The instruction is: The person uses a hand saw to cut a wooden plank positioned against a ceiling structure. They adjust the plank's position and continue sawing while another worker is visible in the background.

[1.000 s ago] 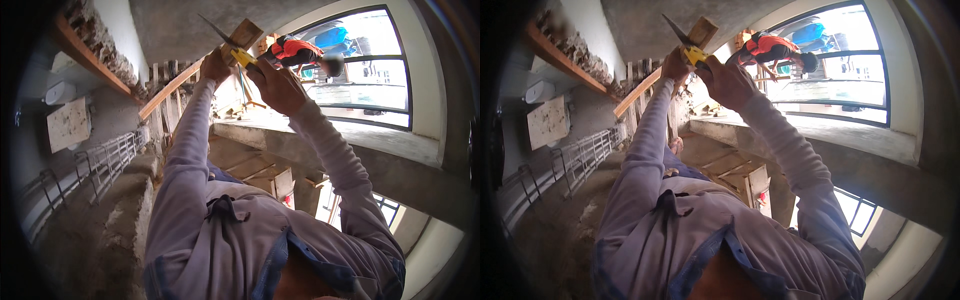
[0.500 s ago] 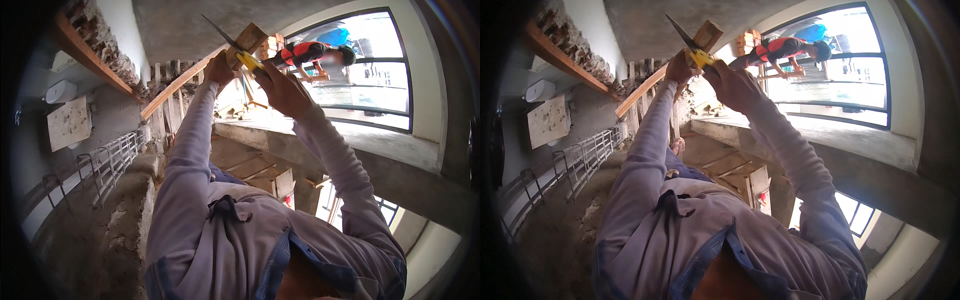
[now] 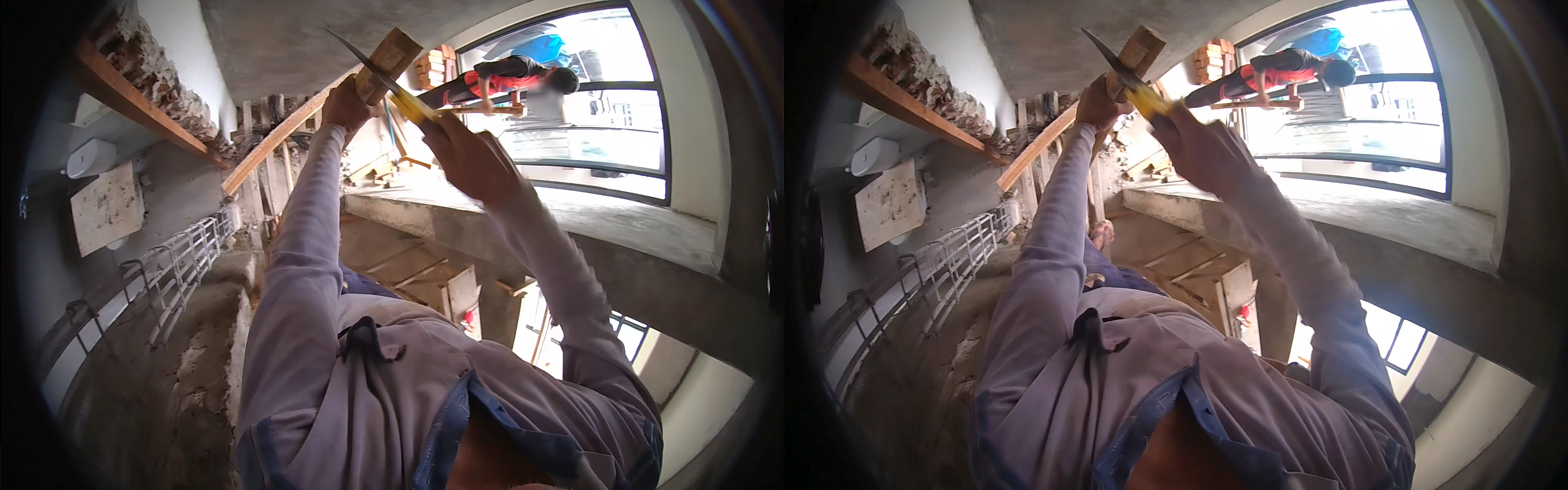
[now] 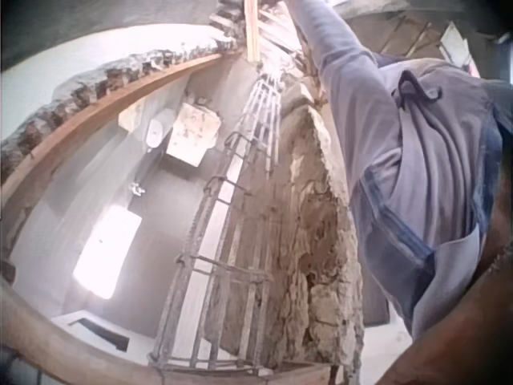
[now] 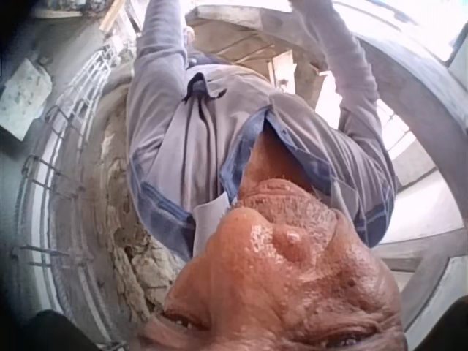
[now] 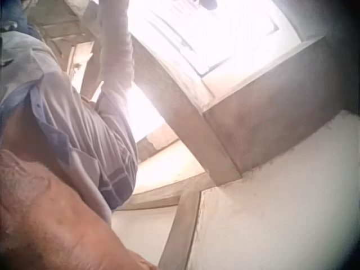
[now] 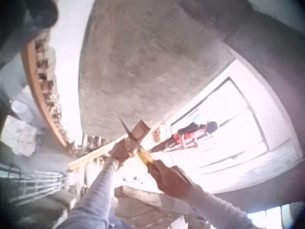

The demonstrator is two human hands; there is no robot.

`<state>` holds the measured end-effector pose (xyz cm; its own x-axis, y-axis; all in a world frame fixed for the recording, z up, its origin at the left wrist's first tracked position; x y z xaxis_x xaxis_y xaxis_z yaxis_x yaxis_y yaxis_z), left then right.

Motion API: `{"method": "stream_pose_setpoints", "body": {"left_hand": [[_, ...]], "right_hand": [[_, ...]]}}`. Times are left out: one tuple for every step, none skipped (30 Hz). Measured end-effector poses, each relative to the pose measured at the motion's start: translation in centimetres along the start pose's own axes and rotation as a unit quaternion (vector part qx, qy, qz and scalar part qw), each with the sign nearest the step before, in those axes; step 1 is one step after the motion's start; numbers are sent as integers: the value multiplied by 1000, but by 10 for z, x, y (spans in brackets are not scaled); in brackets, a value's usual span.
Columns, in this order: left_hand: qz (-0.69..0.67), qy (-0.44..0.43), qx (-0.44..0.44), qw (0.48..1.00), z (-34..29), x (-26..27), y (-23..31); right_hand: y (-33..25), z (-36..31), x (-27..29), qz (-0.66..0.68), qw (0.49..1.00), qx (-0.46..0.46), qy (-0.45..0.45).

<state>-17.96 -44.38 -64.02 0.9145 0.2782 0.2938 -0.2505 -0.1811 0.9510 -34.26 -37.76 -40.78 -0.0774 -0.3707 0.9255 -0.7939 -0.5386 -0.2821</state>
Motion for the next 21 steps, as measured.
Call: {"method": "stream_pose_setpoints", "body": {"left_hand": [[-9, -1, 7, 1000, 4, 0, -4], [26, 20, 4, 999, 9, 4, -11], [24, 19, -3, 1000, 7, 2, -12], [33, 23, -12, 999, 6, 2, -9], [37, 21, -22, 999, 4, 2, -6], [55, -14, 3, 998, 0, 3, 4], [56, -12, 21, 998, -6, 4, 6], [52, -19, 31, 998, -10, -1, 11], [52, -20, 38, 998, -10, -5, 17], [41, -9, 22, 999, -9, -8, 14], [30, -15, -3, 999, -9, -19, 14], [27, 2, -25, 999, -5, -12, 4], [12, 12, -48, 999, -6, -11, 1], [2, -1, -25, 1000, -10, -13, -2], [-10, -8, -6, 1000, -6, -9, 0], [-19, -3, 17, 1000, -3, 1, -5], [-8, 0, 14, 1000, -5, 5, -5], [12, 3, 10, 1000, -5, 7, 0], [30, 0, 7, 1000, -7, 6, 3], [65, -10, 40, 997, -8, 5, 5], [46, -5, 42, 998, -14, 7, 9]], "right_hand": [[1, -19, 9, -13, 1000, -3, -10], [-3, -50, 22, -94, 993, 57, -31], [-8, -88, 35, -171, 978, 106, -47], [-7, -113, 46, -98, 992, 74, -17], [-9, -125, 55, -26, 999, 34, 11], [-6, -122, 56, -16, 1000, 12, 1], [-1, -101, 44, -73, 996, 37, -33], [5, -65, 25, -134, 988, 51, -65], [26, -16, -4, -62, 997, 38, -38], [15, 34, -19, -27, 998, -32, -43], [27, 58, -43, -100, 986, 111, 76], [6, 67, -28, -24, 998, 53, 38], [-1, 51, -23, -43, 997, 56, 20], [-2, 21, -17, -66, 996, 56, -6], [-1, -11, -6, -93, 993, 61, -30], [-5, -49, 7, -134, 983, 124, -10], [-13, -86, 26, -176, 977, 116, -39], [-10, -117, 40, -115, 986, 120, 3], [-5, -140, 50, -49, 996, -24, -71], [-3, -129, 51, -35, 999, 3, -40], [-4, -108, 49, -26, 999, 26, -7]]}}
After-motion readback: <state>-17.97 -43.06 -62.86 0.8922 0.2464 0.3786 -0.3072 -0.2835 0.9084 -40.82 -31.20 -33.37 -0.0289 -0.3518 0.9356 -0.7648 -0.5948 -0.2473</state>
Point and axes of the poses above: each hand's wrist, its own z-axis towards the middle knuckle, its own x-axis out of the back of the hand, y = z × x, the point moved 5 cm from there along z, towards the middle knuckle, and after that the axes turned 1 degree about z, right-handed, at the moved point
